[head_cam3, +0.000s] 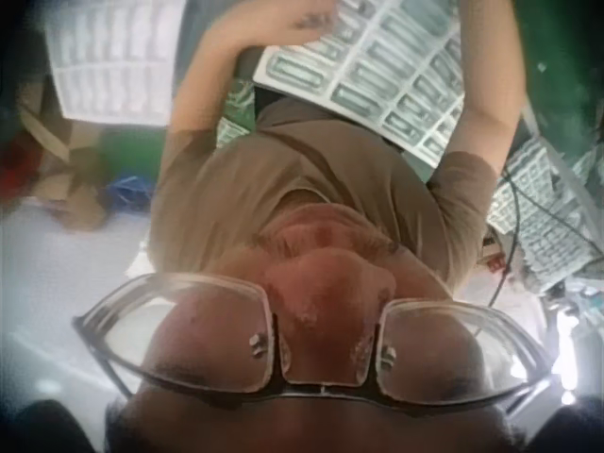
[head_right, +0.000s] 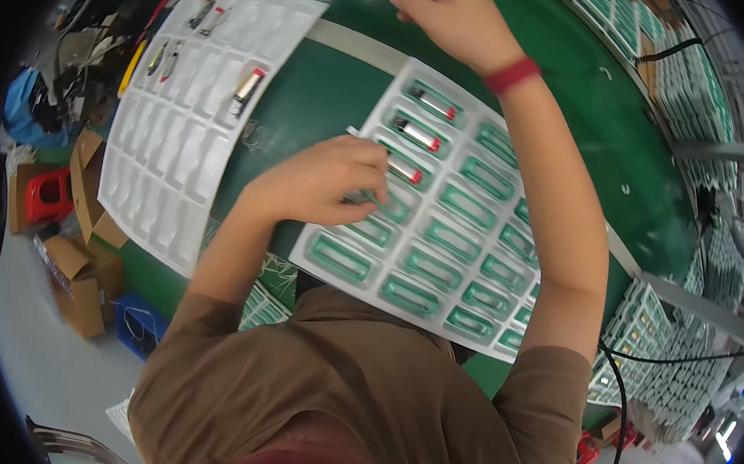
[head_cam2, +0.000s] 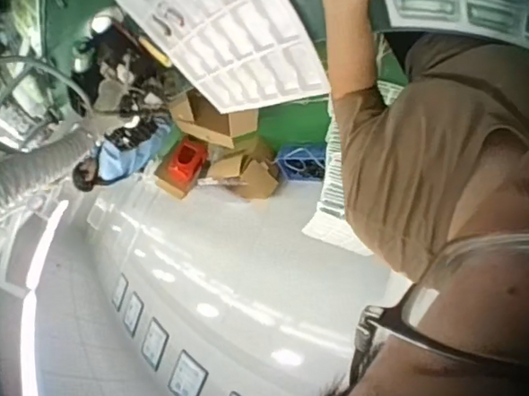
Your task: The worker is assembling small rechargeable batteries or electronic cells into green plastic protective housings and then organizing them into a white compartmentalized tray.
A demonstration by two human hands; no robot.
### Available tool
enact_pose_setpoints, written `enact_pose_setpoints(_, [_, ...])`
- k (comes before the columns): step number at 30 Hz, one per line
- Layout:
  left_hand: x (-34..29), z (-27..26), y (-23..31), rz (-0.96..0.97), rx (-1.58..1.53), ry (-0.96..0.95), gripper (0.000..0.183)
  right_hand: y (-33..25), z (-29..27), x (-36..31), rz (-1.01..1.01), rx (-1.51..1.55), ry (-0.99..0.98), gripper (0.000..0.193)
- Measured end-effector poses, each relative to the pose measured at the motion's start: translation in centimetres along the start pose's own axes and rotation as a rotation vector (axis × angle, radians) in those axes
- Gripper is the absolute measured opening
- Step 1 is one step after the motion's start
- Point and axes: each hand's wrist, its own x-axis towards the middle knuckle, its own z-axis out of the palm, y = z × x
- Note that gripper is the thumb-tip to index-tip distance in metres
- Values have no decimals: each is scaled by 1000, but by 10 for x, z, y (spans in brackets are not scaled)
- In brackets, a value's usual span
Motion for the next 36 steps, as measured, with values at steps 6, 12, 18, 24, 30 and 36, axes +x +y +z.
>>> enact_pose_setpoints(6, [-4,-11,4,-25,-486,249,19,-46,-59,-148,233,421,136,31])
enact_pose_setpoints(12, [29,-5,33,-123,-1051,338,37,-67,-98,-253,74,536,412,27])
enact_pose_setpoints(18, [98,-7,71,-208,-935,202,56,-97,-94,-272,2,480,480,25])
enact_pose_setpoints(24, [158,2,111,-102,-790,137,40,-95,-105,-282,-85,398,524,26])
enact_pose_setpoints(30, [169,19,99,-70,-822,132,37,-94,-103,-274,-112,492,642,25])
enact_pose_setpoints(36, [174,21,93,-201,-837,134,37,-88,-92,-269,-135,432,642,21])
